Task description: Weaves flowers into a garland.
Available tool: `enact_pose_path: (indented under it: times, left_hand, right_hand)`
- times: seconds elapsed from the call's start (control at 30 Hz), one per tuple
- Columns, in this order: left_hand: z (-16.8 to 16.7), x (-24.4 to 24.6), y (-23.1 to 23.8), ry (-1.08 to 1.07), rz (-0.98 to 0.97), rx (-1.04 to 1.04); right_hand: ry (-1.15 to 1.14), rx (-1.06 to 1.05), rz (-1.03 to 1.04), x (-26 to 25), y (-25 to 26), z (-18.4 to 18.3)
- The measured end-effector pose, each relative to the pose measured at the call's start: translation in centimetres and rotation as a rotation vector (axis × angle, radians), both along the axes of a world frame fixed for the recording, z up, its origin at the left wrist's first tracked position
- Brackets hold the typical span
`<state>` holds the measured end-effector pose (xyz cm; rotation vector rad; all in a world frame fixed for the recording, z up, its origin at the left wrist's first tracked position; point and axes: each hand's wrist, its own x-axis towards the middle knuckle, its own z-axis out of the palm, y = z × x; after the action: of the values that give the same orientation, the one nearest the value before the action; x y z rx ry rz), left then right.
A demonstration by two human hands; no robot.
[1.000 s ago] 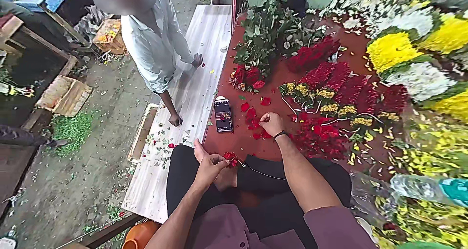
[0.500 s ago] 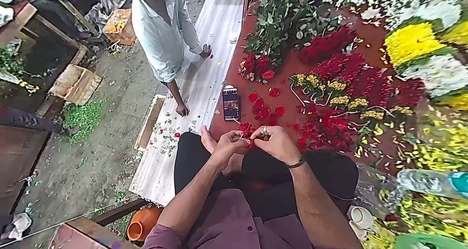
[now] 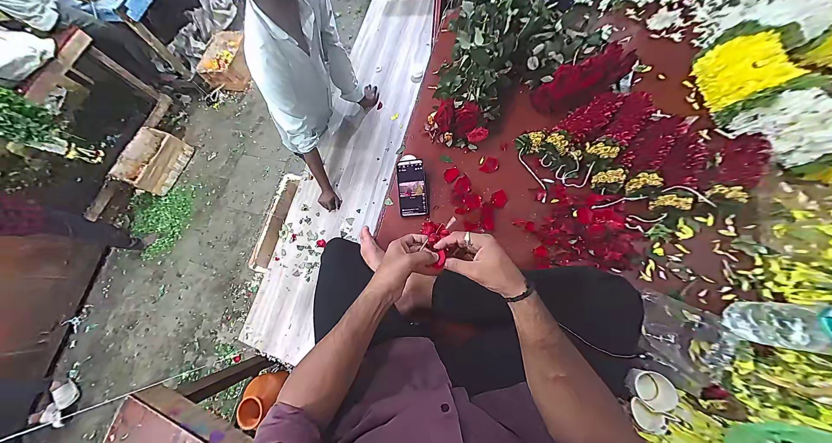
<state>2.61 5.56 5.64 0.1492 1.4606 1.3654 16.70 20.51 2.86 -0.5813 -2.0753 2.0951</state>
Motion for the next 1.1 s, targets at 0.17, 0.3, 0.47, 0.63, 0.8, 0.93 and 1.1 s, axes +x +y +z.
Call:
enact_pose_path:
  times: [0.17, 0.3, 0.47, 0.63, 0.8, 0.93, 1.1]
  left_hand:
    - [-0.5, -0.3, 0.0, 0.035, 0.008, -0.008]
    - [-0.3, -0.9, 0.0, 0.077, -0.012, -0.024]
    - [0.1, -1.1, -0.2, 0.130, -0.038, -0.041]
    - [-0.3, -0.8, -0.5, 0.176, -0.029, -0.061]
    - [0.3, -0.1, -0.4, 0.240, -0.106, -0.050]
    - [-0.1, -0.2, -0.3, 0.330, -0.152, -0.036]
    - [-0.8, -0.8, -0.6, 0.402, -0.199, -0.097]
  right_hand:
    - [0.060, -0.054, -0.052, -0.4, -0.7, -0.8]
    - [0.021, -0.173, -0.147, -0.8, -1.6, -0.5]
    - [-0.045, -0.299, -0.341, -1.3, -2.8, 0.0]
    - [-0.002, -0.437, -0.554, -1.5, -3.6, 1.7]
    - [-0.029, -0.440, -0.661, -1.8, -4.6, 0.6]
    - [-0.075, -0.366, -0.643, -1.9, -4.7, 0.0]
    - [-0.222, -0.377, -0.553, -1.8, -4.4, -0.3]
